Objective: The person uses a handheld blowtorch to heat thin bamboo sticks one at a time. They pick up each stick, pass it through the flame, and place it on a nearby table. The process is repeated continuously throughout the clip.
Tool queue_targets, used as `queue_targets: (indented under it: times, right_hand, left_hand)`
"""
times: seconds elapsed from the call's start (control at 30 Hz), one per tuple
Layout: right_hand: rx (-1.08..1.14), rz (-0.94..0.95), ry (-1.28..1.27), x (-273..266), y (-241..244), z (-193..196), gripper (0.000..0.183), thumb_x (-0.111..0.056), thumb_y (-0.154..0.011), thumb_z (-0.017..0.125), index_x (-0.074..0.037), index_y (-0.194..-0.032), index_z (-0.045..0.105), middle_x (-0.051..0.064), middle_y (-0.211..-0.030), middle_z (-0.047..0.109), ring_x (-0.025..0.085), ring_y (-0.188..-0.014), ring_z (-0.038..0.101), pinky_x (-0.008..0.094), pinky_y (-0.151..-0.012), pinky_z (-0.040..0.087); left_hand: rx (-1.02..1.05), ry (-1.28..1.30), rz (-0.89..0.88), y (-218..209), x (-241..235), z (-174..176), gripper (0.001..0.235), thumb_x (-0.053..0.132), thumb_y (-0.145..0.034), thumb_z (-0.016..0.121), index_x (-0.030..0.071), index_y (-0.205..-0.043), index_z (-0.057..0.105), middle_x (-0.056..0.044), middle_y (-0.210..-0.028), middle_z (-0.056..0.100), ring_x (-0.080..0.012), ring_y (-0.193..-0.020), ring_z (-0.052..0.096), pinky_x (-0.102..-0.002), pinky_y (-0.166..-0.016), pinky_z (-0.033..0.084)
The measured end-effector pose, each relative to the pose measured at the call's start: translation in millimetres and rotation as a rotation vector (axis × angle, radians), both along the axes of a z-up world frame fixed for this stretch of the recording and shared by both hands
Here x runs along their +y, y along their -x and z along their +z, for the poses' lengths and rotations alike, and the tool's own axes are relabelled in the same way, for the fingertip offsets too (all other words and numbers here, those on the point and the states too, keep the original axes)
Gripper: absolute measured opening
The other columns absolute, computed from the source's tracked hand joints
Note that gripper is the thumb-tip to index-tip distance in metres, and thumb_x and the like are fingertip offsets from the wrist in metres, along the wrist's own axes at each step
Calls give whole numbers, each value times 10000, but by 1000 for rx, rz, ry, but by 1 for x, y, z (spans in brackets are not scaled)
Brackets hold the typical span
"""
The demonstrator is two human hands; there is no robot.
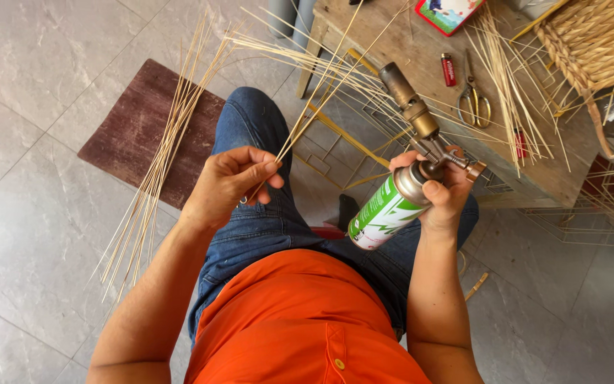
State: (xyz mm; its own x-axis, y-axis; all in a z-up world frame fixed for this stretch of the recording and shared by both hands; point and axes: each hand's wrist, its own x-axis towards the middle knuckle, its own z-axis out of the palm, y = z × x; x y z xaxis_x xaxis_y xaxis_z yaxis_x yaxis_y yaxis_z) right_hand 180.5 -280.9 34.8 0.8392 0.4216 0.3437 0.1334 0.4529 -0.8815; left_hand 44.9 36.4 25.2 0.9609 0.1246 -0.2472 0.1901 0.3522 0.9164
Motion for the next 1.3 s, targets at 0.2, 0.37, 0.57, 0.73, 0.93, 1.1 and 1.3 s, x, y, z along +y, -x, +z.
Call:
queue_targets:
  times: [0.2,0.37,0.57,0.73,0.93,1.1,1.3]
  right_hand:
    - [12,32,80,2,4,7,486,-278,-818,835,-25,-1161,603,220,-1072,721,295,-942,747,400,-798,647]
    - [-43,52,144,10,9,10,461,-277,-819,826,-27,-1133,600,225,-1044,739,281,-926,752,400,-816,649]
    - [-24,-3,4,19,-7,19,465,-265,-840,829,-17,-1166,609,210,-1065,710,276,-867,733,382,-757,623]
    - [-74,-143,-19,-7,-5,19,464,-325,-847,799,-18,-1149,626,235,-1009,721,310,-848,728,411,-760,630]
    - [-145,-240,-93,-44,3,19,460,-320,-863,765,23,-1138,627,229,-961,697,334,-865,708,477,-807,624]
    - [-163,-223,-114,-63,-6,18,487,-304,-854,749,45,-1168,618,242,-978,697,342,-869,710,484,-815,620]
    - [-157,-300,-64,-60,-29,17,537,-304,-858,741,76,-1208,594,252,-967,699,333,-815,700,491,-781,624]
  left_hand:
    - [29,-16,-1,13,5,-6,154,169,-966,694,24,-1015,714,-64,-809,749,-77,-568,617,-206,-494,443]
    - [67,-24,12,20,8,-12,145,155,-946,710,19,-994,719,-77,-785,748,-90,-547,610,-214,-488,450]
    - [91,-44,-13,28,16,-17,163,180,-946,711,23,-989,723,-58,-783,738,-79,-555,599,-201,-500,445]
    - [30,-231,-19,29,34,-23,155,166,-962,696,33,-1030,733,-45,-813,755,-70,-611,631,-202,-528,467]
    - [-111,-595,-66,-11,66,-26,129,137,-977,700,36,-1042,747,-28,-871,765,-71,-765,695,-220,-670,570]
    - [-142,-904,-84,-72,99,-37,91,133,-981,730,80,-1044,769,-25,-894,769,-83,-797,701,-250,-703,563]
    - [-220,-1265,-97,-147,137,-79,54,175,-1004,761,154,-1051,780,-23,-959,779,-154,-868,733,-338,-743,561]
